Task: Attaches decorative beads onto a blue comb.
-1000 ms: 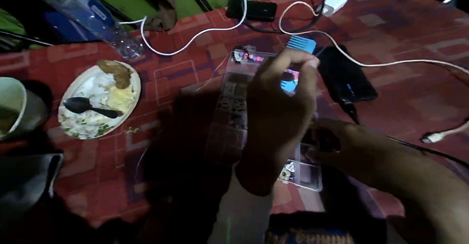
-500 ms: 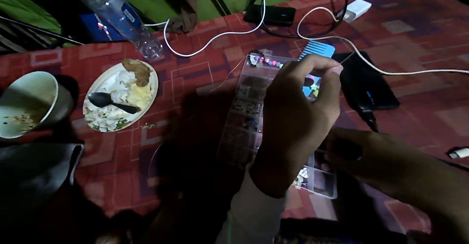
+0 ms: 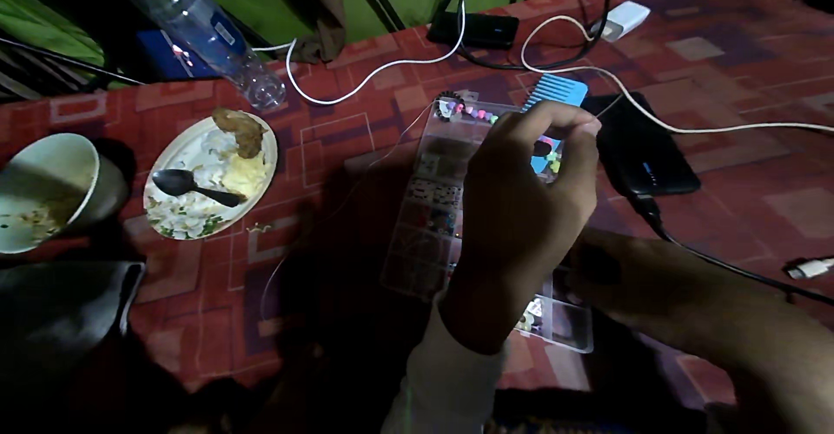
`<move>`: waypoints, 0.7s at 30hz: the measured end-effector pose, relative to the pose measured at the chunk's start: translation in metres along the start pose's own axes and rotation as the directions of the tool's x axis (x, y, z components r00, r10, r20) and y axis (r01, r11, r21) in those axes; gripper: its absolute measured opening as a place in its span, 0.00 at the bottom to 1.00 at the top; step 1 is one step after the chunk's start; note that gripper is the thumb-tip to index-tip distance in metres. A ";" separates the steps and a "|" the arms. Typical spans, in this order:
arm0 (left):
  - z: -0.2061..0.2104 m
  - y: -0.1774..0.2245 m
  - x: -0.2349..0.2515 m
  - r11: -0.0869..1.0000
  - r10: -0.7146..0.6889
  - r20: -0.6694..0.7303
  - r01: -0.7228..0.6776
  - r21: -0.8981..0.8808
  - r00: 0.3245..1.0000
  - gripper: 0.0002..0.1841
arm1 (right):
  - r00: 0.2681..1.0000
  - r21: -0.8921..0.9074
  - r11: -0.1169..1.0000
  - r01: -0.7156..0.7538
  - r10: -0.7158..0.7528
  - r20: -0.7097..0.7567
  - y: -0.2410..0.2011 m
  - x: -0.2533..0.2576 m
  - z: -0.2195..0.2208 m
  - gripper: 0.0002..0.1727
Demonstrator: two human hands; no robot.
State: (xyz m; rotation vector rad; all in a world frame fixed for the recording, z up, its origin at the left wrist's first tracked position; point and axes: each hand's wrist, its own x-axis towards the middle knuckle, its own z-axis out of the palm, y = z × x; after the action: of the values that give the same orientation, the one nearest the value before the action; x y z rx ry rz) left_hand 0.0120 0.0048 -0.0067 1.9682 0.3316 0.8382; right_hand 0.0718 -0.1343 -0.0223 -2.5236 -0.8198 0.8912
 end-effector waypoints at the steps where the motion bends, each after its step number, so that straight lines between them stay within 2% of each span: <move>1: 0.000 -0.001 0.000 1.000 0.004 -0.002 -0.004 -0.007 1.000 0.07 | 1.000 -0.006 1.000 0.004 -0.004 0.005 0.000 0.000 0.000 0.15; 6: -0.001 0.000 0.000 1.000 0.007 0.010 -0.007 -0.005 1.000 0.07 | 0.998 -0.020 0.998 0.056 -0.056 0.003 0.004 -0.002 0.000 0.14; 21: -0.003 0.006 -0.001 0.999 -0.047 0.035 0.047 0.019 0.998 0.07 | 1.000 -0.016 1.000 0.011 -0.012 -0.026 -0.002 0.001 0.000 0.17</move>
State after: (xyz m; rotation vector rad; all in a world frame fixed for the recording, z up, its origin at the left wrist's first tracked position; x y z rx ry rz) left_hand 0.0083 0.0030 -0.0011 1.9820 0.3644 0.7719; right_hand 0.0721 -0.1321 -0.0220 -2.5360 -0.8351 0.8492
